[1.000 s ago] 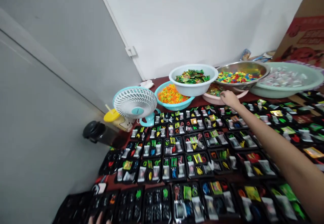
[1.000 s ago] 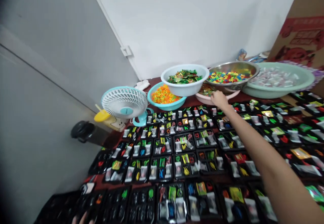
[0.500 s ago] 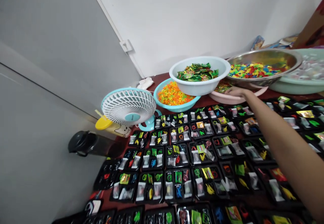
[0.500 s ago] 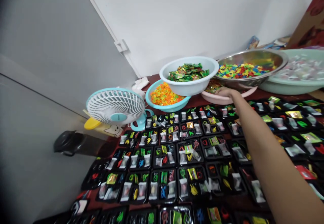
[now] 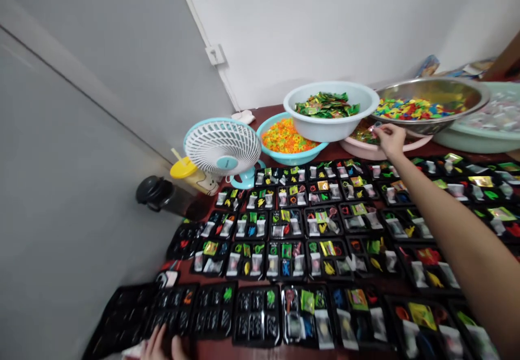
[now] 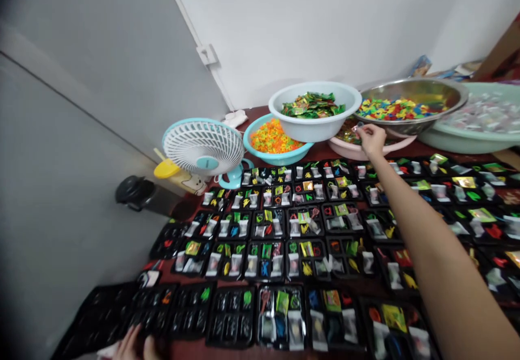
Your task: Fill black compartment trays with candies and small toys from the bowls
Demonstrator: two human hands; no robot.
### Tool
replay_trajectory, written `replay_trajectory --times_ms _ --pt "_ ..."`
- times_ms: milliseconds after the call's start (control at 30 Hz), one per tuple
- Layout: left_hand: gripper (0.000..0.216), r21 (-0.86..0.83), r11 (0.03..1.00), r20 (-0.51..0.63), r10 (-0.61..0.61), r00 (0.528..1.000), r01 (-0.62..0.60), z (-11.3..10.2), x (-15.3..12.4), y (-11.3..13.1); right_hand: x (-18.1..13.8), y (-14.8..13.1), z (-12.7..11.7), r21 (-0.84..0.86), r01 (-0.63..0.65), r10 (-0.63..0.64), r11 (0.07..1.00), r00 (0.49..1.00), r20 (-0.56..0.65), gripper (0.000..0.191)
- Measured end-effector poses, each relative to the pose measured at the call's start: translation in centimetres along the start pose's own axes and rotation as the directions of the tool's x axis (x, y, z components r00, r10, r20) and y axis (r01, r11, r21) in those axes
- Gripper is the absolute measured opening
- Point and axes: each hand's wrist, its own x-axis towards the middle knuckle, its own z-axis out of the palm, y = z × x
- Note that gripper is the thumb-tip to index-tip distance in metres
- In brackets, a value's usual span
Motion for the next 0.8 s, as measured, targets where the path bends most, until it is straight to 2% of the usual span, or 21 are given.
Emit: replay_trajectory --times_ms 33,67,100,133,167,200,267,333,367,400,467,500,600,633,800 --pt "0.045 -0.002 1.000 0.026 -0.015 1.000 0.015 -0.2 -0.1 0.8 -1.8 -1.2 0.1 0.126 -0.037 0.038 0.991 0.999 -0.007 0.021" --pt "0.043 0.001 0.999 0.040 -0.046 0.998 0.046 -0.4 -0.1 1.6 -4.1 -2.4 0.3 0.236 -0.099 0.089 0.967 0.994 0.056 0.023" --pt "0.042 0.018 0.996 0.044 -0.093 0.995 0.093 -0.6 -0.1 2.3 -6.8 -3.7 0.6 0.310 -0.189 0.135 0.932 0.973 0.187 0.026" --pt "0.042 0.030 0.992 0.066 -0.125 0.990 0.123 -0.8 -0.2 2.8 -10.0 -5.0 0.9 0.329 -0.298 0.171 0.896 0.916 0.364 0.028" --pt "0.043 0.039 0.989 0.101 -0.143 0.985 0.140 -1.0 -0.2 3.2 -13.6 -6.3 1.2 0.287 -0.404 0.188 0.868 0.805 0.563 0.029" --pt "0.043 0.052 0.987 0.137 -0.158 0.978 0.152 -1.1 -0.3 3.4 -17.4 -7.6 1.6 0.202 -0.469 0.191 0.860 0.662 0.725 0.030" --pt "0.044 0.088 0.984 0.214 -0.173 0.961 0.158 -1.3 -0.6 3.6 -25.2 -10.6 2.6 0.017 -0.489 0.162 0.872 0.320 0.933 0.032" --pt "0.045 0.129 0.979 0.261 -0.184 0.948 0.155 -1.5 -0.8 3.5 -32.2 -13.7 4.3 -0.067 -0.430 0.059 0.900 -0.032 0.998 0.033" --pt "0.045 0.147 0.977 0.272 -0.192 0.943 0.156 -1.6 -0.8 3.4 -35.1 -15.2 5.5 -0.060 -0.402 -0.004 0.914 -0.155 0.988 0.033" --pt "0.045 0.160 0.975 0.283 -0.196 0.939 0.155 -1.7 -0.9 3.4 -37.5 -16.5 6.8 -0.038 -0.361 -0.053 0.932 -0.238 0.970 0.031" --pt "0.043 0.167 0.974 0.305 -0.201 0.931 0.155 -1.8 -0.9 3.3 -40.6 -18.6 9.6 -0.003 -0.238 -0.075 0.971 -0.319 0.945 0.024" --pt "0.043 0.161 0.975 0.319 -0.200 0.926 0.156 -1.9 -0.9 3.2 -41.5 -19.3 10.8 -0.014 -0.162 -0.047 0.987 -0.367 0.929 0.020" --pt "0.040 0.123 0.979 0.345 -0.195 0.918 0.162 -2.0 -0.9 3.0 -42.5 -20.1 13.3 -0.120 0.028 0.117 0.992 -0.519 0.847 0.011" --pt "0.039 0.113 0.980 0.344 -0.194 0.919 0.164 -2.1 -0.9 3.0 -42.6 -20.1 13.6 -0.157 0.066 0.168 0.985 -0.545 0.822 0.010" --pt "0.033 0.097 0.982 0.325 -0.184 0.928 0.162 -2.3 -0.9 3.2 -43.2 -19.2 13.2 -0.248 0.123 0.275 0.961 -0.508 0.816 0.014"
